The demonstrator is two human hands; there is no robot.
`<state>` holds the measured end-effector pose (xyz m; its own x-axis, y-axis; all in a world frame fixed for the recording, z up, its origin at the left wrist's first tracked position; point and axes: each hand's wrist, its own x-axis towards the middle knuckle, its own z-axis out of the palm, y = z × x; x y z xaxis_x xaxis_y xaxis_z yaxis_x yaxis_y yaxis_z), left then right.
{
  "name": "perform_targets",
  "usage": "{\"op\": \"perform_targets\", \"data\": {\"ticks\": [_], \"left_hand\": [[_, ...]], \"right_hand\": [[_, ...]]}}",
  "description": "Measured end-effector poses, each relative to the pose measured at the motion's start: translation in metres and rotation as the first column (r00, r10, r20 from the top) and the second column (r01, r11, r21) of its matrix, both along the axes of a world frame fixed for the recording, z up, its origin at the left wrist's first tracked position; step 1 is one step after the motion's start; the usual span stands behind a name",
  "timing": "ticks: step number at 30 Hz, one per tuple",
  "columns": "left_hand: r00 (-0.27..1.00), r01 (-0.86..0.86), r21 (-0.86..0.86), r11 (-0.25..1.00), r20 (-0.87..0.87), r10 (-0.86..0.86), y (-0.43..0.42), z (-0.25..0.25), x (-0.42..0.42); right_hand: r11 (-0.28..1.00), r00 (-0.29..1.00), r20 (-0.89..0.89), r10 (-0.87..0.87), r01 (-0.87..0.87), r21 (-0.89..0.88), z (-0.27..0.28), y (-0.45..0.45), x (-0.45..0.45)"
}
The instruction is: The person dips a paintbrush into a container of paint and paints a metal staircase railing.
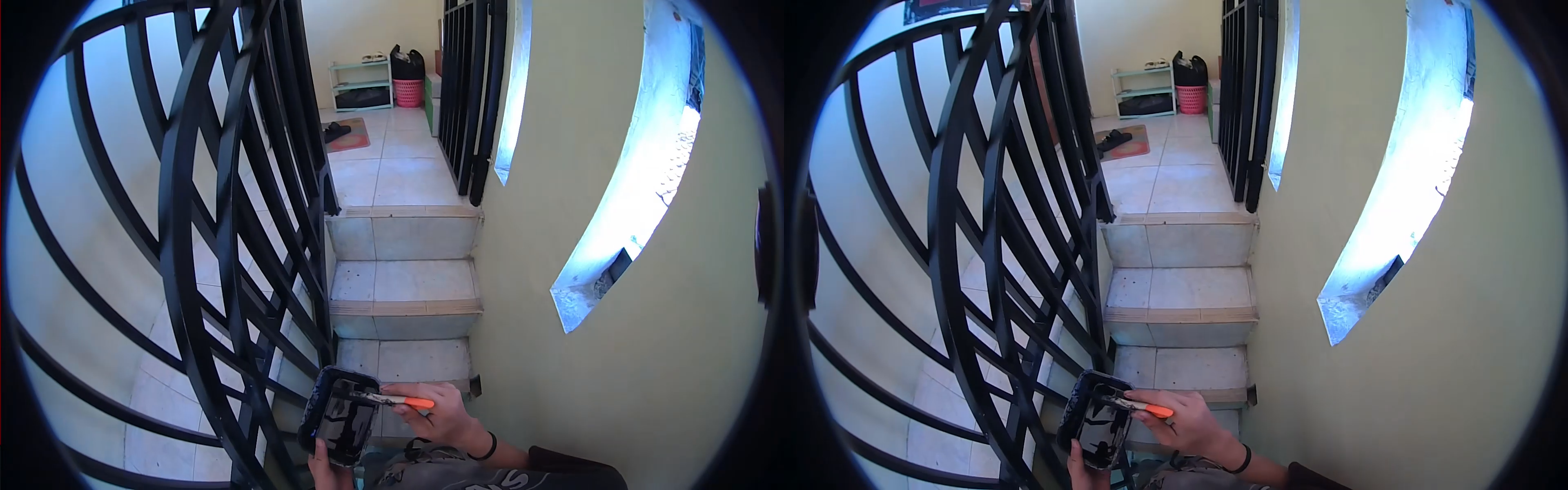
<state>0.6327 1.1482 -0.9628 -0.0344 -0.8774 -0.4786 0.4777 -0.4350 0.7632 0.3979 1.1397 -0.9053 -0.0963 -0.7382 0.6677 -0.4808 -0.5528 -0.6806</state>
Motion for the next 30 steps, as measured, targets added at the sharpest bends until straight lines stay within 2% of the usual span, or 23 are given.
{"op": "perform_targets", "data": {"ticks": [5, 7, 10, 13, 16, 19, 22, 25, 28, 30], "left_hand": [[0.999, 0.013, -0.124, 0.992, -0.044, -0.019, 0.002, -0.023, 0.003], [0.999, 0.009, -0.124, 0.992, -0.051, -0.016, 0.005, -0.006, -0.003], [0.998, -0.025, -0.12, 0.992, -0.066, 0.017, 0.005, -0.013, 0.001], [0.998, -0.061, -0.114, 0.992, 0.023, 0.064, 0.006, -0.008, -0.002], [0.975, -0.111, 0.139, 0.984, 0.205, 0.081, 0.004, -0.009, 0.003], [0.991, -0.106, -0.252, 0.962, -0.112, 0.079, 0.017, -0.011, -0.003], [0.97, -0.178, -0.18, 0.967, -0.2, 0.141, 0.025, -0.013, 0.001], [0.975, -0.179, -0.154, 0.972, -0.16, 0.155, 0.035, -0.01, 0.005], [0.968, -0.211, -0.166, 0.963, -0.171, 0.182, 0.042, -0.012, 0.005], [0.961, -0.243, -0.137, 0.96, -0.167, 0.219, 0.05, -0.017, 0.009]], "right_hand": [[0.981, 0.985, 0.164, 0.054, -0.083, 0.175, -0.02, 0.014, -0.005], [0.97, 0.974, 0.213, 0.073, -0.119, 0.212, -0.03, 0.015, -0.009], [0.969, 0.947, 0.297, 0.12, -0.176, 0.171, -0.03, 0.012, -0.01], [0.964, 0.937, 0.317, 0.149, -0.209, 0.166, -0.03, 0.007, -0.01], [0.956, 0.906, 0.386, 0.174, -0.25, 0.155, -0.034, 0.008, -0.009], [0.952, 0.94, 0.267, 0.214, -0.262, 0.157, -0.033, 0.007, -0.009], [0.94, 0.894, 0.395, 0.213, -0.298, 0.168, -0.035, 0.01, -0.003], [0.928, 0.92, 0.315, 0.235, -0.308, 0.208, -0.036, 0.009, 0.0], [0.914, 0.88, 0.422, 0.218, -0.336, 0.229, -0.04, 0.008, 0.002], [0.905, 0.871, 0.428, 0.242, -0.362, 0.225, -0.04, 0.007, 0.003]]}}
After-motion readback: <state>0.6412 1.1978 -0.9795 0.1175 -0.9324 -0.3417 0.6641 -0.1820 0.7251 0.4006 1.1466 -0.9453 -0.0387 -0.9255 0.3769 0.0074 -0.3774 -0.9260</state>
